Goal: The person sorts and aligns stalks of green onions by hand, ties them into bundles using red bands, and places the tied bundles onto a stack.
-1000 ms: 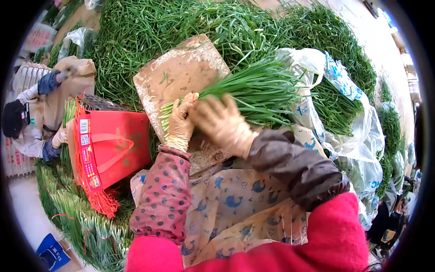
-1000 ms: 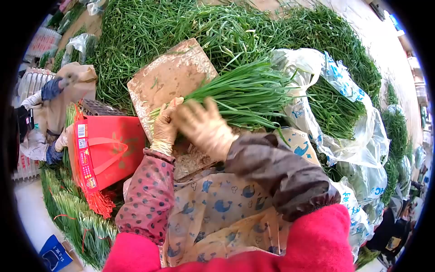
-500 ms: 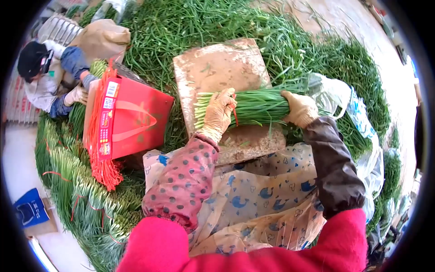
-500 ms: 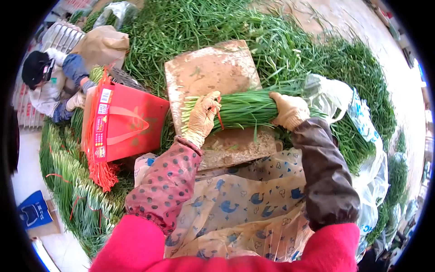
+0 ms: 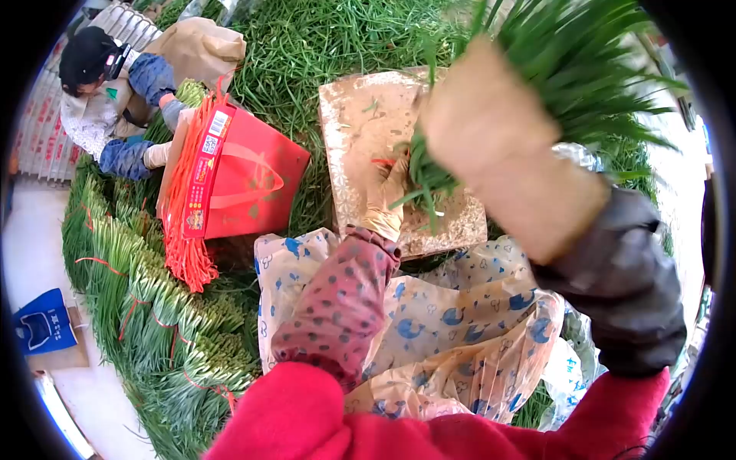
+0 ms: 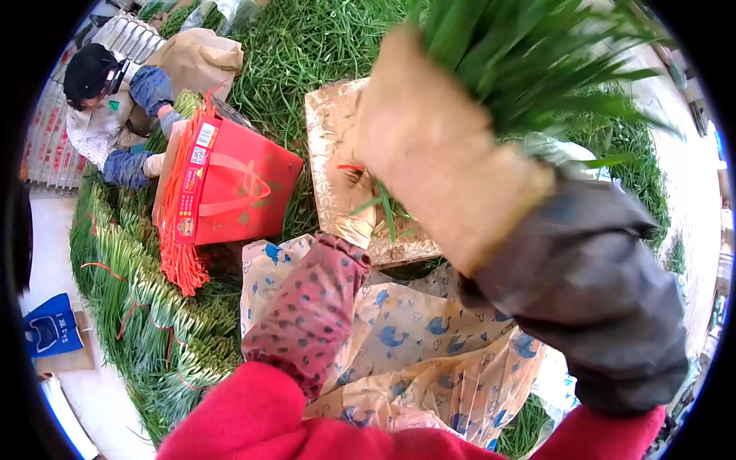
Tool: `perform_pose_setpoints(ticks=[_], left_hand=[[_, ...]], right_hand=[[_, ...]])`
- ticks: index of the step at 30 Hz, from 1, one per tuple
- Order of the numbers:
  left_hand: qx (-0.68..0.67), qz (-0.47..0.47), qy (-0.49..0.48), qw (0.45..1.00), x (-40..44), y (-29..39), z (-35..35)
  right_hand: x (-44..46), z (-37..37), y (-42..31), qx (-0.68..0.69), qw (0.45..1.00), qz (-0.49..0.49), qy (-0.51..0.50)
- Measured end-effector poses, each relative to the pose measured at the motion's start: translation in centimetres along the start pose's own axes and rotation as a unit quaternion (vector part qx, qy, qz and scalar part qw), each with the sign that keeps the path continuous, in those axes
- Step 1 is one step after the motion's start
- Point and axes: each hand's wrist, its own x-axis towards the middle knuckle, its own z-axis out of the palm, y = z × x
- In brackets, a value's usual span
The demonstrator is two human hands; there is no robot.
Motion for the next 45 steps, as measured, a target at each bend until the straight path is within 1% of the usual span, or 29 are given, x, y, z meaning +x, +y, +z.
perform_pose_setpoints(ticks=[1,3,5,6,7,8,9,10,11,13,15,16,17,19,21,23,27,29,31,33,34,35,36,37,38,39,41,43,45], left_hand=[[-0.007,-0.061,0.030,0.998,0.0,0.8,1.0],[0.011,-0.009,0.096,0.995,-1.3,3.4,2.4],[0.034,0.034,-0.028,0.998,-0.1,4.7,2.4],[0.209,0.032,-0.028,0.977,0.9,4.9,1.9],[0.209,0.027,-0.029,0.977,1.4,5.4,2.4],[0.253,0.134,-0.044,0.957,1.9,6.5,3.6],[0.292,0.241,-0.058,0.924,2.2,7.5,4.7],[0.329,0.260,-0.058,0.906,2.2,7.4,5.8],[0.454,0.314,-0.082,0.830,2.5,7.0,6.2],[0.632,0.261,-0.101,0.723,3.3,3.5,4.7],[0.636,0.222,-0.102,0.732,3.7,-0.1,2.9],[0.590,0.226,-0.054,0.773,3.4,-0.1,3.4],[0.543,0.225,-0.006,0.809,3.0,-0.3,3.6],[0.510,0.237,0.001,0.827,3.7,-1.4,2.6],[0.553,0.286,-0.020,0.782,3.7,-1.0,2.0],[0.527,0.265,-0.018,0.808,3.5,-0.6,2.4],[0.522,0.222,0.049,0.822,3.7,-1.3,2.7],[0.525,0.220,0.014,0.822,3.8,-1.6,1.8],[0.522,0.145,-0.013,0.841,4.0,0.1,1.7],[0.376,0.003,-0.147,0.915,4.6,1.3,1.0],[0.425,-0.073,-0.180,0.884,4.6,2.8,1.1],[0.423,-0.073,-0.184,0.885,3.9,3.4,2.0],[0.623,0.006,-0.183,0.761,2.9,4.3,3.1],[0.786,0.087,-0.168,0.589,2.5,4.5,3.8],[0.856,0.026,-0.185,0.482,2.6,3.5,4.0],[0.856,0.026,-0.184,0.482,2.6,3.0,4.1],[0.882,0.012,-0.172,0.438,2.6,2.5,4.1],[0.890,0.060,-0.156,0.425,3.2,1.2,2.5],[0.819,0.116,-0.178,0.533,4.4,0.8,1.5]], right_hand=[[-0.1,0.7,-0.5,-0.010,1.000,-0.012,-0.016],[-0.7,2.4,0.7,0.042,0.999,-0.007,-0.010],[-2.7,4.6,3.9,0.172,0.985,0.023,0.025],[-3.9,5.4,5.6,0.231,0.972,0.035,0.014],[-5.3,6.0,6.7,0.300,0.947,0.115,-0.016],[-6.4,6.9,7.7,0.373,0.909,0.170,-0.082],[-7.0,8.0,8.1,0.403,0.872,0.215,-0.178],[-8.6,9.4,7.6,0.296,0.917,0.198,-0.180],[-9.7,10.6,6.6,0.227,0.925,0.205,-0.226],[-10.2,11.0,4.8,0.121,0.895,0.226,-0.364],[-9.7,9.3,3.0,0.411,0.801,0.174,-0.399],[-9.4,8.6,0.9,0.503,0.781,0.124,-0.350],[-9.5,8.3,-1.2,0.669,0.687,0.123,-0.254],[-6.7,7.9,-4.4,0.648,0.713,0.132,-0.234],[-4.6,10.3,-7.6,0.605,0.728,0.283,-0.156],[-3.0,12.6,-10.2,0.554,0.742,0.369,-0.078],[-1.5,13.9,-11.3,0.602,0.708,0.369,0.002],[-1.0,14.6,-11.2,0.678,0.630,0.378,-0.006],[-0.6,16.0,-11.7,0.773,0.458,0.438,-0.025],[-0.3,17.4,-10.8,0.821,0.363,0.434,-0.076],[-0.2,15.7,-9.0,0.827,0.315,0.450,-0.122],[-0.1,16.0,-9.0,0.824,0.316,0.454,-0.122],[0.0,16.7,-9.1,0.836,0.300,0.441,-0.127],[0.4,17.4,-9.3,0.850,0.283,0.425,-0.133],[1.0,18.2,-10.0,0.848,0.258,0.444,-0.131],[1.4,19.2,-11.2,0.848,0.259,0.444,-0.131],[2.3,20.6,-13.0,0.817,0.346,0.458,-0.060],[1.6,14.6,-9.6,0.801,0.431,0.401,-0.105],[-0.7,13.0,-11.4,0.796,0.457,0.397,0.023]])
